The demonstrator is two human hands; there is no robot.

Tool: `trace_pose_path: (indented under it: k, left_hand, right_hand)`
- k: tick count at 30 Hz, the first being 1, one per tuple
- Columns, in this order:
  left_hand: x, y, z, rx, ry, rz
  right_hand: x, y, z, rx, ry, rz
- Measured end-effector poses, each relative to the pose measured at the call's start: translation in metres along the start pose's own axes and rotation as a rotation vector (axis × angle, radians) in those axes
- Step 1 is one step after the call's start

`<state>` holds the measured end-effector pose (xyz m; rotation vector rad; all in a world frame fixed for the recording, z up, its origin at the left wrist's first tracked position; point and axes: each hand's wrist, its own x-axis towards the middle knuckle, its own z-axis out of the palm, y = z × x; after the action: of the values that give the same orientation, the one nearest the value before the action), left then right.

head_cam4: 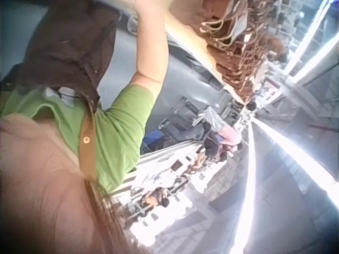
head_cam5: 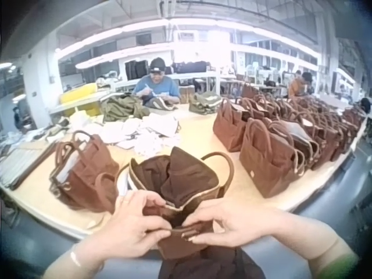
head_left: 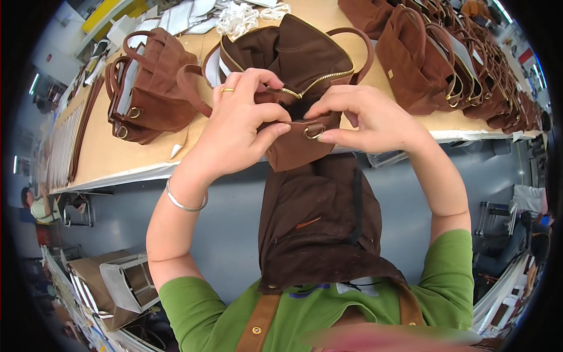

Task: Inspecting and finishing the zippers and hardware on leather bags.

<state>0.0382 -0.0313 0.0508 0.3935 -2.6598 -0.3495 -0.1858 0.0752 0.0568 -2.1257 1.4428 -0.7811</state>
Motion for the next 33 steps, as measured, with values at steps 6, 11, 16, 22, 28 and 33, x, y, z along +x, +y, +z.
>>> trace_pose_path:
  k: [6, 11, 16, 22, 28, 33]
  left_hand:
    - [-0.002, 0.032, 0.013, 0.166, 0.155, 0.106]
    - [-0.004, 0.019, 0.022, -0.158, 0.067, -0.001]
    - [-0.001, 0.01, 0.01, -0.376, -0.023, -0.109]
    - [0.0, 0.008, 0.007, -0.618, 0.057, -0.097]
    - [0.006, 0.005, 0.007, -0.653, 0.006, -0.143]
    - [0.004, 0.004, 0.014, -0.661, 0.081, -0.124]
  right_hand:
    - [-0.001, 0.021, 0.001, -0.108, 0.0, -0.192]
    - [0.004, 0.025, -0.004, 0.038, -0.07, -0.148]
    - [0.008, 0.015, -0.009, 0.075, -0.081, -0.129]
    - [0.01, 0.001, -0.009, 0.228, -0.048, -0.064]
    - [0.015, 0.008, -0.002, 0.24, -0.017, -0.09]
    - [0.018, 0.006, 0.002, 0.286, 0.004, -0.069]
